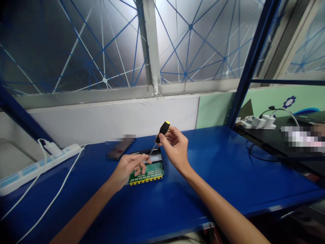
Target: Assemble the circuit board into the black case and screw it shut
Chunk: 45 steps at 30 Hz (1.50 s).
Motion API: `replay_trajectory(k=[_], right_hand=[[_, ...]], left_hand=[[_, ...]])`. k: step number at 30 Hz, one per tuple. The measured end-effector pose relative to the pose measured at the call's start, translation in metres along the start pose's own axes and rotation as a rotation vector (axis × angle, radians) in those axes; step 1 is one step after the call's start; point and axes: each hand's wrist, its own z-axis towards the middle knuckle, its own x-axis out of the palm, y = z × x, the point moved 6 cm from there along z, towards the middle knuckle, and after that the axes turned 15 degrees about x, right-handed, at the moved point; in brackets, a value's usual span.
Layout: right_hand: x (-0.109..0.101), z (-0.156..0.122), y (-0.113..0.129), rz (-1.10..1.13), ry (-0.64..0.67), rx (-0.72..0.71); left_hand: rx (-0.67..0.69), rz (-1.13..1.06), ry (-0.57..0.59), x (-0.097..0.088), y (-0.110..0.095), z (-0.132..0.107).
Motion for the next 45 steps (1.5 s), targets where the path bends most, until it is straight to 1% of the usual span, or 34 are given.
replay_trajectory(k=[5,7,9,11,14,19,23,31,35,37,41,45], right_hand=[[0.007,-0.002,-0.009,-0.056,0.054,0.037],[0.013,-0.004,-0.013,-0.077,0.098,0.049],[0.018,-0.007,-0.016,-0.117,0.127,0.048],[0.023,-0.011,-0.019,-0.177,0.143,0.029],[0.030,-0.016,-0.021,-0.264,0.170,-0.035],[0.037,-0.022,-0.021,-0.352,0.217,-0.157],[0.039,-0.025,-0.020,-0.391,0.213,-0.212],[0.041,-0.027,-0.022,-0.412,0.225,-0.241],[0.041,-0.027,-0.023,-0.411,0.228,-0.247],[0.042,-0.026,-0.023,-0.409,0.233,-0.249],[0.042,-0.026,-0.024,-0.428,0.230,-0.247],[0.043,-0.025,-0.024,-0.501,0.211,-0.239]], left_hand=[[0.055,0.150,-0.094,-0.018,-0.013,0.002],[0.086,0.180,-0.083,-0.023,-0.019,0.003],[0.107,0.202,-0.029,-0.025,-0.022,0.003],[0.107,0.216,0.038,-0.023,-0.024,0.002],[0.090,0.242,0.122,-0.018,-0.025,0.001],[0.096,0.279,0.206,-0.011,-0.025,0.002],[0.126,0.269,0.214,-0.011,-0.021,0.003],[0.100,0.256,0.227,-0.011,-0.020,0.002],[0.101,0.305,0.237,-0.011,-0.022,0.001],[0.124,0.347,0.243,-0.011,-0.023,0.001],[0.211,0.427,0.244,-0.010,-0.025,0.001],[0.222,0.418,0.286,-0.006,-0.023,-0.002]])
